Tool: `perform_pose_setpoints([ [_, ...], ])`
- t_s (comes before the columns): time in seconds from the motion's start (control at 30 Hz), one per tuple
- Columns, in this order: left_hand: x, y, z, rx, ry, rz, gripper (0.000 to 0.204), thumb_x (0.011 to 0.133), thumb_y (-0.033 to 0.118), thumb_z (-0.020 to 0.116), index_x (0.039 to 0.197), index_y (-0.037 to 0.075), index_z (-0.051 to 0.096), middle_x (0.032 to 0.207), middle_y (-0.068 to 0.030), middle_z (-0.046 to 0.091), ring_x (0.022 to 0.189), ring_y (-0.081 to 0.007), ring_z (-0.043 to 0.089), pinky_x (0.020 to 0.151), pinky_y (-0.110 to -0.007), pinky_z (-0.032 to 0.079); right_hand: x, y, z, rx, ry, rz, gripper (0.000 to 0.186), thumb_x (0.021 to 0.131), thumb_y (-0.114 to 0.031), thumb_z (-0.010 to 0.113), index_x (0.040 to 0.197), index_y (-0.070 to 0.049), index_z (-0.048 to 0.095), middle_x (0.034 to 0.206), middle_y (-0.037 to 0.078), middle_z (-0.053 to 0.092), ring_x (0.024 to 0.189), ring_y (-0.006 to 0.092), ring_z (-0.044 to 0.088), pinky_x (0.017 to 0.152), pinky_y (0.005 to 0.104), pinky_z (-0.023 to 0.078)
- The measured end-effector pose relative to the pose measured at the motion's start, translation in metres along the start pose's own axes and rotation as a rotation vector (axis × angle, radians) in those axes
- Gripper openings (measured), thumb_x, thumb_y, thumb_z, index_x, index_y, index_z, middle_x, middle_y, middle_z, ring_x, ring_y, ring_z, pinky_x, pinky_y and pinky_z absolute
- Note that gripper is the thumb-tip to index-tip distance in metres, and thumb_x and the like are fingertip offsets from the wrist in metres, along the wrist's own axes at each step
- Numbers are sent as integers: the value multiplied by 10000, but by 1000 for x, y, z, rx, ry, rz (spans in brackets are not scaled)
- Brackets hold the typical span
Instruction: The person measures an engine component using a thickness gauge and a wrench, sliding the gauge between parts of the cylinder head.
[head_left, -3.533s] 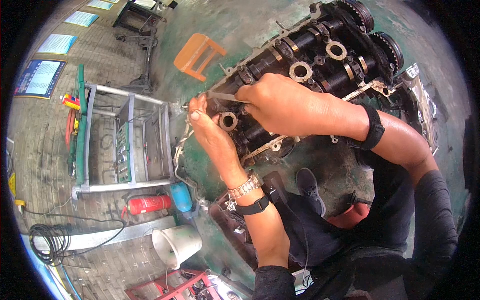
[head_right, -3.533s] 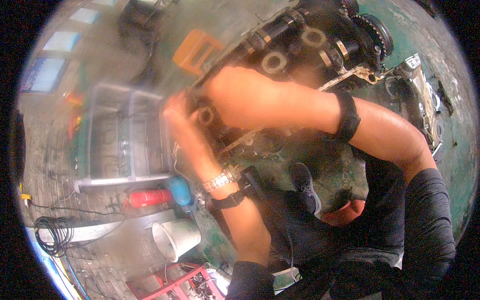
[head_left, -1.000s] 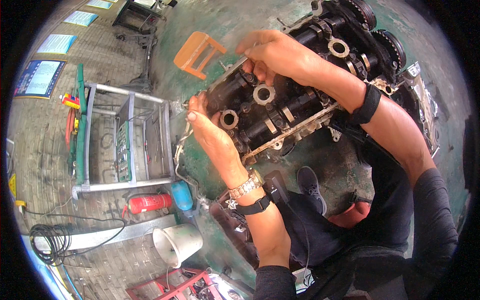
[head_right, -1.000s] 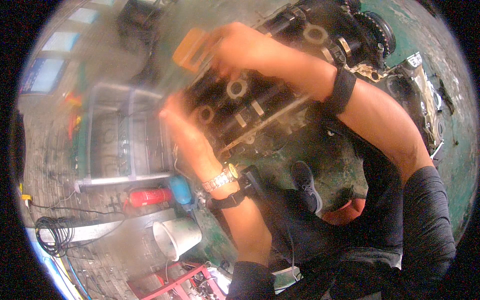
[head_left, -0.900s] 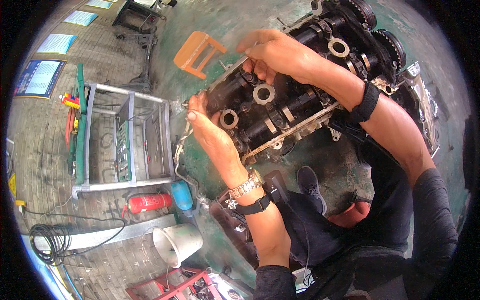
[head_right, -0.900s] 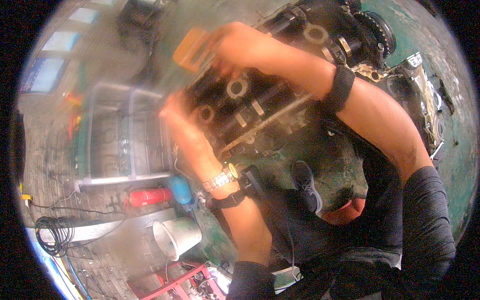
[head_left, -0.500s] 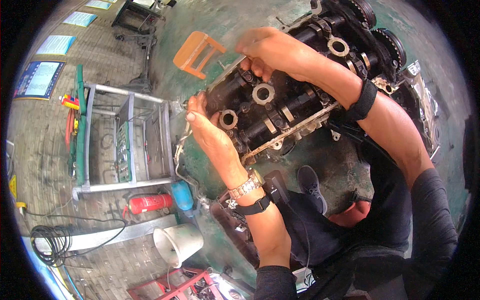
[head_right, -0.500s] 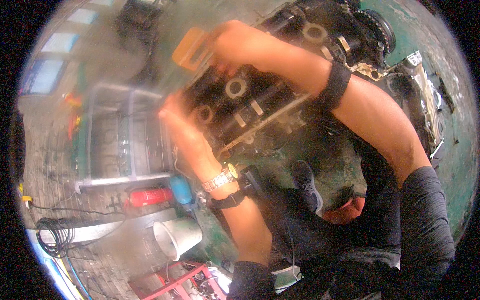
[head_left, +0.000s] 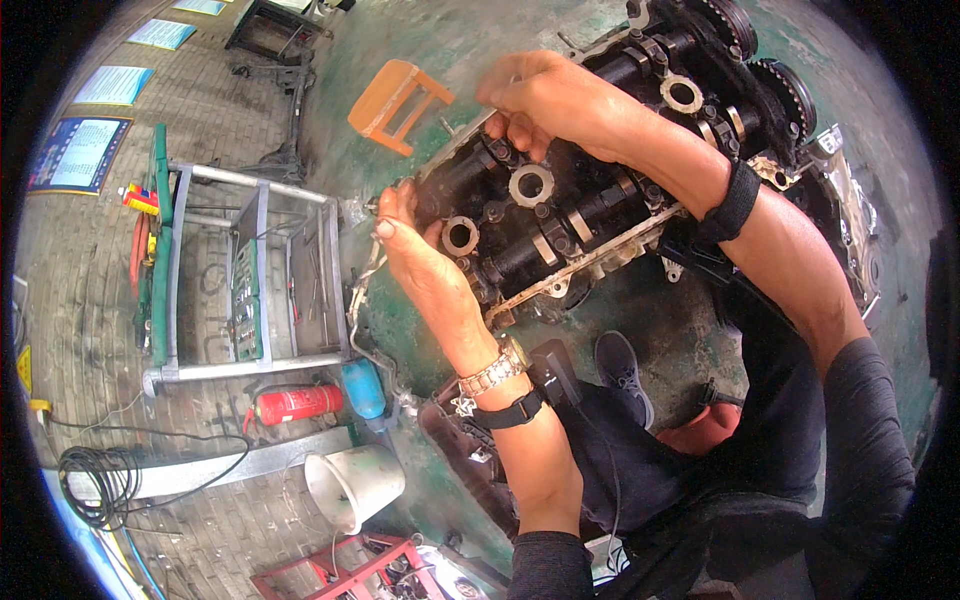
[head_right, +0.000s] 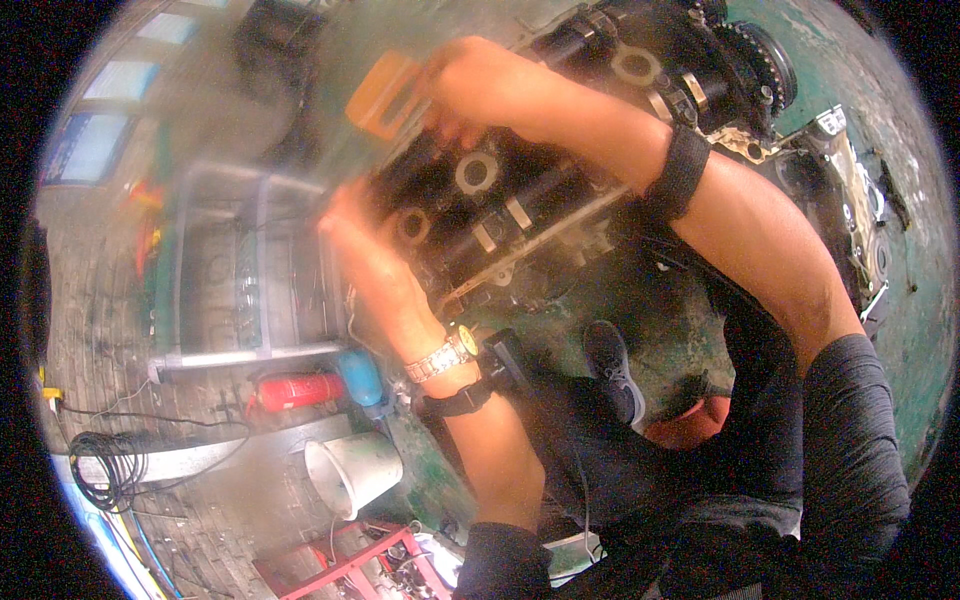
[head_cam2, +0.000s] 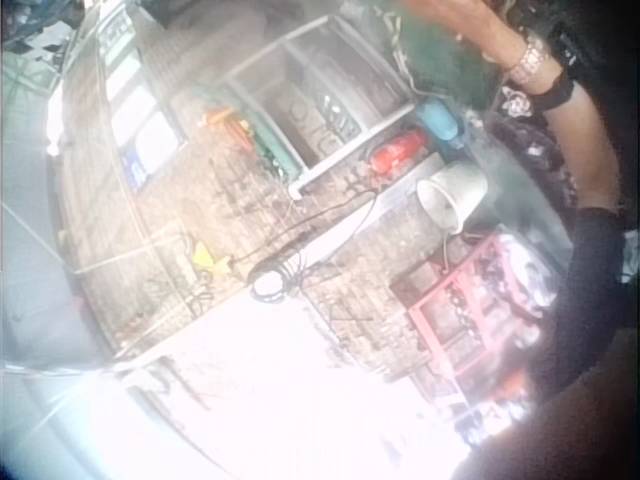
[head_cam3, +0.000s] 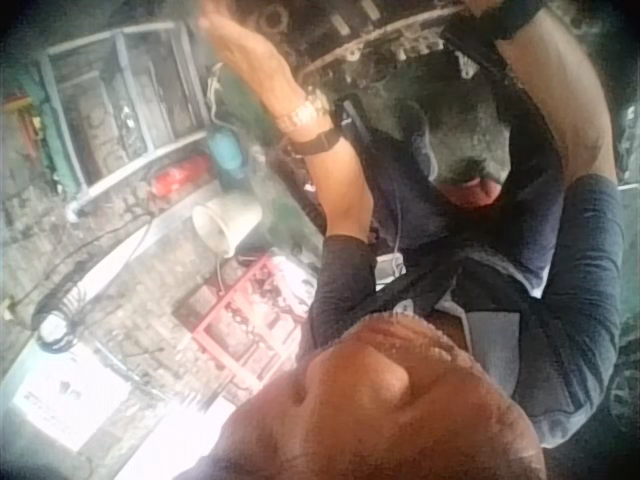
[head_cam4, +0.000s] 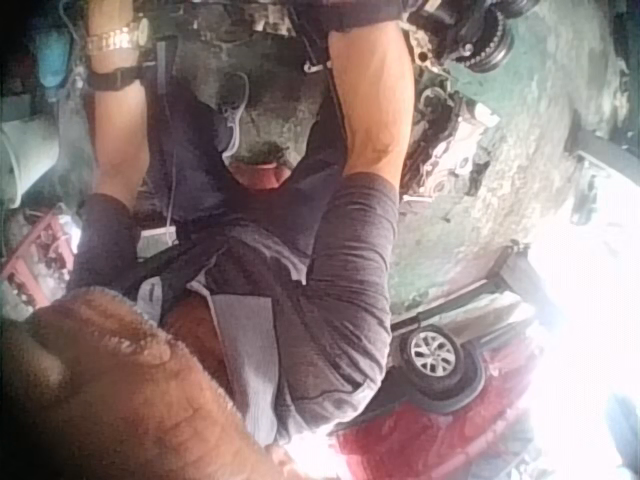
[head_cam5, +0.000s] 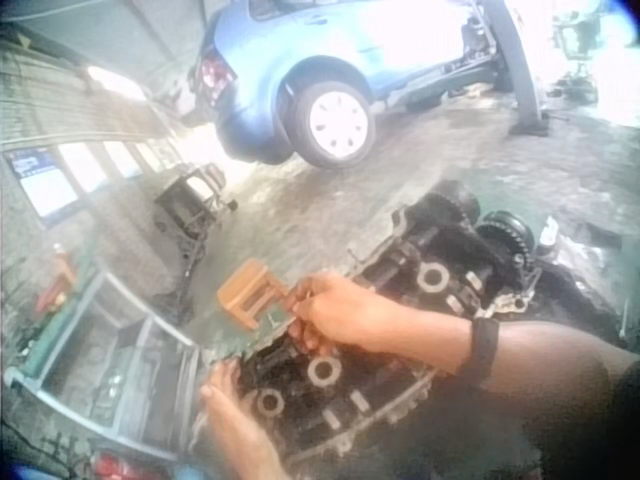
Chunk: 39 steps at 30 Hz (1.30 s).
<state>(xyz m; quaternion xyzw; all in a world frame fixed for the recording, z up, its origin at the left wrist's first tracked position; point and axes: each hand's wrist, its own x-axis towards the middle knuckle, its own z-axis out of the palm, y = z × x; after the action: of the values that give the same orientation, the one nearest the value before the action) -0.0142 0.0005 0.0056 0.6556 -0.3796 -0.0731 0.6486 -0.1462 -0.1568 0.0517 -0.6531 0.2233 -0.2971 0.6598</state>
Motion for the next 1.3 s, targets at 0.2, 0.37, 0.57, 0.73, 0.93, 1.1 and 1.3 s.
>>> perform_pose_setpoints([
  [0.2, 0, -2, -1, -2, -19, 9, 949, 1017, 726, 233, 1516, -73, 347, 1469, -237, 507, 1383, -322, 466, 1112, -484, 365, -1, 2, 4, 7, 17, 58, 320, 952, -114, 535, 1225, 36, 609, 871, 108, 668, 666, 142, 611, 537, 276, 535],
  [0.37, -1, -3, -2, 17, -24, 12, 938, 1022, 718, 232, 1517, -71, 347, 1470, -238, 505, 1382, -322, 466, 1110, -483, 366, 4, 7, 6, -101, 97, 39, 302, 962, -105, 555, 1213, 54, 607, 836, 105, 658, 658, 144, 625, 518, 286, 533],
  [0.57, -1, -2, 0, 41, -2, 9, 934, 1025, 712, 238, 1507, -78, 356, 1469, -240, 504, 1369, -330, 477, 1102, -476, 374, 5, 19, 4, -236, 103, -95, 251, 960, -96, 591, 1175, 20, 646, 753, 85, 634, 605, 136, 617, 552, 295, 539],
  [0.73, -2, -1, -1, 47, -16, 17, 917, 1030, 703, 243, 1495, -75, 376, 1463, -239, 507, 1353, -328, 487, 1097, -468, 380, 11, 30, 5, -593, 175, -410, 182, 908, -76, 628, 1055, 16, 686, 834, 162, 695, 725, 270, 695, 682, 376, 550],
  [0.93, 0, -2, -1, 46, -15, 23, 893, 1036, 693, 243, 1486, -63, 396, 1446, -235, 521, 1339, -326, 494, 1089, -468, 384, 10, 31, 3, -701, 139, -395, 151, 880, -86, 655, 971, 27, 698, 877, 197, 716, 837, 353, 714, 761, 407, 543],
  [1.1, 0, 0, -2, 50, -40, 28, 875, 1042, 682, 242, 1489, -54, 398, 1443, -231, 525, 1336, -324, 494, 1084, -467, 385, 3, 27, 5, -743, 120, -377, 159, 898, -109, 656, 981, 17, 705, 840, 205, 715, 824, 364, 714, 744, 415, 546],
  [1.3, -1, 1, -1, 51, -27, 25, 892, 1038, 689, 253, 1494, -67, 384, 1448, -235, 518, 1339, -320, 491, 1079, -461, 389, -1, 24, 5, -806, 95, -410, 162, 896, -113, 665, 993, 10, 705, 840, 217, 711, 825, 379, 708, 742, 424, 553],
])
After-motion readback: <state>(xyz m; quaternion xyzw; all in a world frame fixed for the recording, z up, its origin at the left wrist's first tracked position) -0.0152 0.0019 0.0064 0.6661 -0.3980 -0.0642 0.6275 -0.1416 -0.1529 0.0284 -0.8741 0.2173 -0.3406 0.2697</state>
